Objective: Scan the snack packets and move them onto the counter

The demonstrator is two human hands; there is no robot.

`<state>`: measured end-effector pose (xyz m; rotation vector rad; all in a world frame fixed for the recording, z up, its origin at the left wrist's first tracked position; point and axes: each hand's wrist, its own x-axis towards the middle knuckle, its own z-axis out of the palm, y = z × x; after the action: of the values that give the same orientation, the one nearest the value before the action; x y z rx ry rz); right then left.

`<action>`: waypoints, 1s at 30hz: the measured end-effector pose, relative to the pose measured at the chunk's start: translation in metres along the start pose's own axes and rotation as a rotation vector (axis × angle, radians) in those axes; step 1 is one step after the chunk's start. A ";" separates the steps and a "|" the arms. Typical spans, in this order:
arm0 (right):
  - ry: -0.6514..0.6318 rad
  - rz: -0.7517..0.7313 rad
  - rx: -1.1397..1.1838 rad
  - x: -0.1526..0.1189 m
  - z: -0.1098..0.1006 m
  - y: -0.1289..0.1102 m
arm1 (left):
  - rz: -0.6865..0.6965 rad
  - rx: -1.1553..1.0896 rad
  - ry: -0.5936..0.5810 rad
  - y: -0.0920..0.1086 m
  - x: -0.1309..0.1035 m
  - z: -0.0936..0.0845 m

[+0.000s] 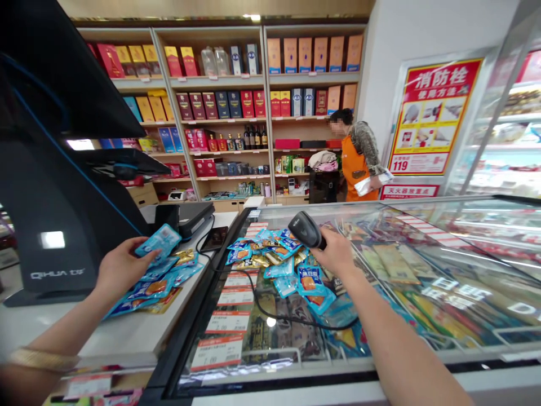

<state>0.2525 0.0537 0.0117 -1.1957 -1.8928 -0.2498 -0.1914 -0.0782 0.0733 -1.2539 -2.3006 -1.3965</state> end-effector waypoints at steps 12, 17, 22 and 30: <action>-0.128 -0.317 0.312 0.002 -0.010 -0.032 | -0.428 -1.116 -0.220 0.107 -0.068 0.121; -0.241 -0.336 0.252 0.000 -0.009 -0.036 | -0.370 -1.120 -0.227 0.105 -0.081 0.146; -0.356 -0.282 0.165 0.000 -0.011 -0.039 | -0.339 -1.052 -0.219 0.095 -0.081 0.150; -0.429 -0.241 0.107 0.002 -0.015 -0.042 | -0.349 -1.070 -0.191 0.098 -0.083 0.149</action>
<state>0.2258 0.0246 0.0330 -1.0037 -2.3952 -0.0163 -0.0287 0.0134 0.0122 -1.2158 -1.9039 -2.9623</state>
